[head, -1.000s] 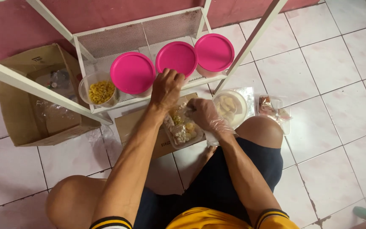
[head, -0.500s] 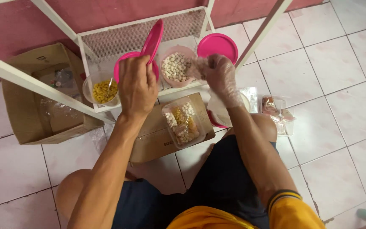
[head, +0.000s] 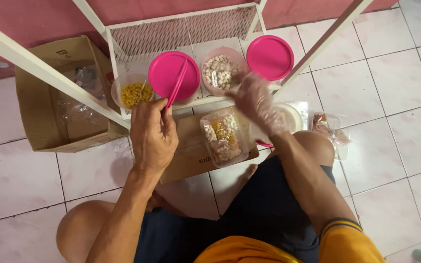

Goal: Packing small snacks into plastic bags and organizing them into containers

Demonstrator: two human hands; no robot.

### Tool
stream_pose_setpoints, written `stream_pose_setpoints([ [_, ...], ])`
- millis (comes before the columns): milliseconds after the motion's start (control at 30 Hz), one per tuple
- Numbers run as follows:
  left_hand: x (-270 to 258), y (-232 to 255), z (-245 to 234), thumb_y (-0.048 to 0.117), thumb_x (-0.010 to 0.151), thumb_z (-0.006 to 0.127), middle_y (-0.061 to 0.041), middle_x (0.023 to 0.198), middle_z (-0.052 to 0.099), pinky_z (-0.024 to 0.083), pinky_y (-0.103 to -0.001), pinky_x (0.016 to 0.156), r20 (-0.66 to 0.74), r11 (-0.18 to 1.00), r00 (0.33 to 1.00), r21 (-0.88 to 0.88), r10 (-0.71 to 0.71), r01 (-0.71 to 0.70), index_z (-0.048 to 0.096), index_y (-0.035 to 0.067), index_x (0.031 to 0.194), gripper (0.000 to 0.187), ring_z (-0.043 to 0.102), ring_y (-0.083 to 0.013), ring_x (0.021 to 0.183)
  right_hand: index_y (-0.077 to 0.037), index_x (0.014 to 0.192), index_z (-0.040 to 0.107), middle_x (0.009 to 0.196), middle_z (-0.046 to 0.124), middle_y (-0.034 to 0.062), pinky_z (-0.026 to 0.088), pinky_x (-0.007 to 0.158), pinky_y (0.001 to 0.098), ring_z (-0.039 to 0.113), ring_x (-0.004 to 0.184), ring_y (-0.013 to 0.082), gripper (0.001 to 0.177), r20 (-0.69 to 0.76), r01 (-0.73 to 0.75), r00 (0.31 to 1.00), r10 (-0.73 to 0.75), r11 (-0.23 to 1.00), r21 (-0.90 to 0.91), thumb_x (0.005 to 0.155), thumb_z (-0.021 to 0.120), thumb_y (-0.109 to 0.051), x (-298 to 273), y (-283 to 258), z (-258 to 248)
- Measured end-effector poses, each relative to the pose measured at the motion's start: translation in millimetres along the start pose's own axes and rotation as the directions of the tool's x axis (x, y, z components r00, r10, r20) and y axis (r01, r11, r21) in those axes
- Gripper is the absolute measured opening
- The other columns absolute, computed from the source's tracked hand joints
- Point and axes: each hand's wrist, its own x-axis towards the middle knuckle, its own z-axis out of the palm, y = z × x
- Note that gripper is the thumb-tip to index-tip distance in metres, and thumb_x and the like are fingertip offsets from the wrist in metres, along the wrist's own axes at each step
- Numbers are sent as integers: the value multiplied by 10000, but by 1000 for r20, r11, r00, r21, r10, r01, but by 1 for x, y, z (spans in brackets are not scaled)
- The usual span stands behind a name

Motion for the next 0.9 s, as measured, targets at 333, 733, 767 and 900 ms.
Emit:
stream_pose_setpoints([
  [333,-3,0,3,26,965,629,-120,927,595,539,-418,800,6,998,998,31,55,-55,671,37,1123,164,634,-327,878,58,1288,527,1146,661,271,515,1029,513,642,1137,411,968,591,575,725,-353,783,-238,784,704,-749,-55,-43,44],
  [733,-2,-1,8,5,962,633,-115,950,601,556,-393,797,75,997,995,36,67,-69,676,41,1140,186,646,-302,903,-128,1176,501,838,634,66,541,561,362,680,736,240,275,687,415,711,-152,879,-235,952,459,-281,-13,-62,-21],
  [767,-2,-2,9,4,965,632,-126,939,598,558,-401,797,64,997,996,26,69,-71,678,31,1136,180,644,-316,895,-109,1253,438,906,639,96,554,577,362,678,758,246,364,587,341,788,-185,926,-164,955,525,-299,-5,-60,-25],
  [900,5,5,-2,-67,984,638,-166,1005,608,524,-432,827,183,999,982,-16,37,-34,594,-24,1190,215,565,-333,917,-28,1558,189,1176,656,219,603,641,361,669,846,270,909,122,118,982,-145,971,207,969,790,-371,16,-39,-37],
])
